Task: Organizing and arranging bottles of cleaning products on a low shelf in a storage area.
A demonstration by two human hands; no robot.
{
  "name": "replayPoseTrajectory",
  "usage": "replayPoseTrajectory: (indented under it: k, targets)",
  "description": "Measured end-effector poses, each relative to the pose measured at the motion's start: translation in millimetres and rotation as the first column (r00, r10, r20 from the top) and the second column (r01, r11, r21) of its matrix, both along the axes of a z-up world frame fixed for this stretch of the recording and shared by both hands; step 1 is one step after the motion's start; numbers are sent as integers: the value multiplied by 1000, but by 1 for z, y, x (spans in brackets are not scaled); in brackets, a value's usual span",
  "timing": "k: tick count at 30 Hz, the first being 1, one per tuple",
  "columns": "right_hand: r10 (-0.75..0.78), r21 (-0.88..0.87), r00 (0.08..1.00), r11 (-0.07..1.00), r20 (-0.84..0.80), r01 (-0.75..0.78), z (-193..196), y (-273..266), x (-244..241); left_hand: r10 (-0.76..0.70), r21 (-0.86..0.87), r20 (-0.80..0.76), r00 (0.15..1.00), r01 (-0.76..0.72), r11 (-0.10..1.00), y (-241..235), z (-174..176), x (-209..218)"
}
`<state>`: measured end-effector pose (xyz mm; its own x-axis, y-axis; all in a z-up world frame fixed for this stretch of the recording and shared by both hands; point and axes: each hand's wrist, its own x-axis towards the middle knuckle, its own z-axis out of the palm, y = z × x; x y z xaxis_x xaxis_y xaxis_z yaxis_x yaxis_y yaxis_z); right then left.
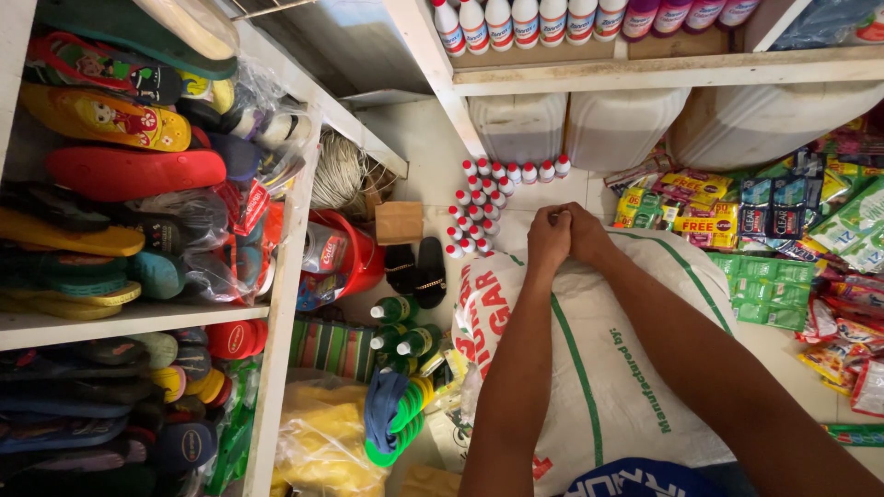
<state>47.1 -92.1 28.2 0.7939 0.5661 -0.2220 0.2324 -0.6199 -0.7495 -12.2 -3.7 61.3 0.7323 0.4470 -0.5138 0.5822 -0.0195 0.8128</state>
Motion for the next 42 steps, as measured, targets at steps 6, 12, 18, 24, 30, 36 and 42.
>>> replayPoseTrajectory:
  k: [6,12,18,24,30,36,42]
  targets:
    - [8,-18,1000,1000,28,-8,-3,1,-1,-8,10,3,1000,8,1000,1,1,0]
    - [48,-44,998,998,32,-46,-19,-1,14,3,24,-5,1000,-3,1000,-1,4,1]
    - [78,-110,996,991,-31,-81,-55,14,47,39,87,6,999,-39,995,9,12,14]
    - [114,-163,986,978,-121,-133,-119,17,73,-92,129,-165,982,114,985,25,-70,45]
    - [104,-228,971,961,-214,-154,-179,11,63,-150,136,-313,938,200,970,53,-220,62]
    - [45,-165,933,980,-357,-110,-78,55,54,-96,335,-284,954,193,922,93,-281,34]
    - [210,-93,968,970,-140,-224,-160,71,52,40,435,-171,984,39,900,140,-270,14]
